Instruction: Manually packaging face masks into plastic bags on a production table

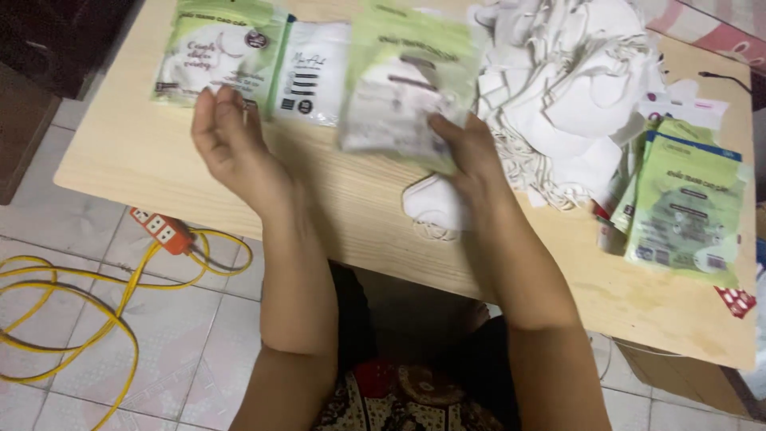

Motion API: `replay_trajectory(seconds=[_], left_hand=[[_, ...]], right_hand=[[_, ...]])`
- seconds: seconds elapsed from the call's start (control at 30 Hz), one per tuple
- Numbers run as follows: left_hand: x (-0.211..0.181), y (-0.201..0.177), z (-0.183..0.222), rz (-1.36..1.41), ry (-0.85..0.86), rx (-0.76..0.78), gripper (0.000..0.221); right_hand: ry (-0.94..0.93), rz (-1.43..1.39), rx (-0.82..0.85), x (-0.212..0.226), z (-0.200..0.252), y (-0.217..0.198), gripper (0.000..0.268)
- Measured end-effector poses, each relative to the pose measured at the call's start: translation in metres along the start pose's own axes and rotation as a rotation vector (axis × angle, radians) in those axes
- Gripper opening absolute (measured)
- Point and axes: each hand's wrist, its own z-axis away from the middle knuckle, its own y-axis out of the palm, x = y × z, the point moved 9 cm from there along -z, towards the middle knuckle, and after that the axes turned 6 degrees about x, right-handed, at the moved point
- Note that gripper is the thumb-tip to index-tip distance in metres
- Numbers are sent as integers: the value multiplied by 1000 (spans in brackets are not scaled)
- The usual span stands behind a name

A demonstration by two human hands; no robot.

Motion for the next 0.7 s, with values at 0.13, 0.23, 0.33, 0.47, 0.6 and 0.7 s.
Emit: replay_trajectory(seconds=[0.13, 0.23, 0.33, 0.47, 0.6, 0.7], left_hand=[[-6, -15, -13, 34, 23, -28, 28], [-9, -17, -13, 21, 42, -42, 26], [-9, -15, -14, 18, 50, -35, 26], [-11, -12, -11, 32, 12, -45, 25], [-15, -1, -8, 4, 41, 6, 25], [-12, 8, -2, -15, 52, 47, 24]], right_hand=[[38, -70, 45, -33, -51, 47, 35], [94, 20, 37, -63, -85, 64, 31], [61, 58, 54, -100, -135, 54, 21], [45, 137, 25, -88, -120, 71, 31], [-18, 214, 58, -101, -144, 63, 55], [-267, 571, 48, -101, -168, 28, 88]])
